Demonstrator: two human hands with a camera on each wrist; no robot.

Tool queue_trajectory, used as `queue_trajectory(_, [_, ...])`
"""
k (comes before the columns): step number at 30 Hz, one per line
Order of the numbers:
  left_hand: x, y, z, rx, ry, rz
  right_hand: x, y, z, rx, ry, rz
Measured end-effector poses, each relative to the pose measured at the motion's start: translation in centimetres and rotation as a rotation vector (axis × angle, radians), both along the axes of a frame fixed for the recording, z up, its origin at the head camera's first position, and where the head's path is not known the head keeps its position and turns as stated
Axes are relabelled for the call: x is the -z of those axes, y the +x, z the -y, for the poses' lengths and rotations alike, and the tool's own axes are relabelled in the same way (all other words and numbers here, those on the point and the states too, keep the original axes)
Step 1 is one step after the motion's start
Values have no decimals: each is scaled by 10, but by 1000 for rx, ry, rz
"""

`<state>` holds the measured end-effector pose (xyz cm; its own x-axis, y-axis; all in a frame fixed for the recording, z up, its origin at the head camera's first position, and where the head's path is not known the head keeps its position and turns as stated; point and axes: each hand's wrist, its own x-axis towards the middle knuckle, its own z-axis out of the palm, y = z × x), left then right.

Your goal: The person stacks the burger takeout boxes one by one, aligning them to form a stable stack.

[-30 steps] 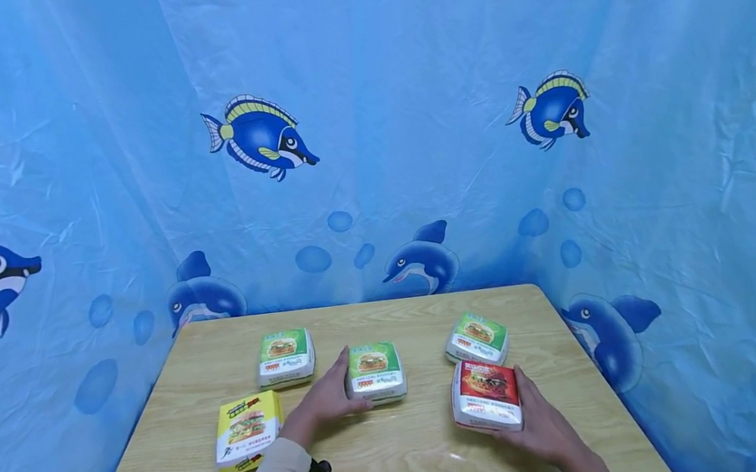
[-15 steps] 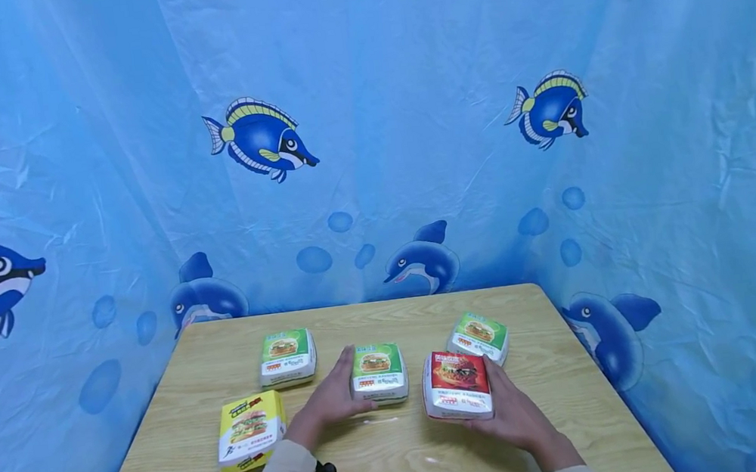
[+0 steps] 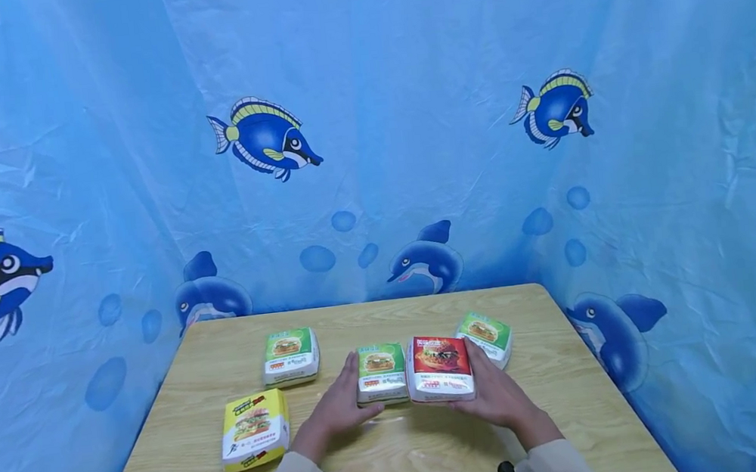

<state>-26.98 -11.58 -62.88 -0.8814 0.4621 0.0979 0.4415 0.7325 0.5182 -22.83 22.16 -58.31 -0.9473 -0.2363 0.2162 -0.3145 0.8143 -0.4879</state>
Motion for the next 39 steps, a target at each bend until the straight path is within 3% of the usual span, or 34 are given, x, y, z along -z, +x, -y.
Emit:
queue_trajectory(6, [0,6,0,-23,33,45,-1,-9,15,-6,-5,26])
queue_trajectory(23, [-10,2,-2,-57,99,17,-11,-39,46,-44,-35,110])
queue_trajectory(32, [-7,11,-5,-63,122,47,-16,-50,57,-6,-76,185])
queue_trajectory(39, [-6,16,-8,-76,140,79,-19,-51,64,-34,-93,217])
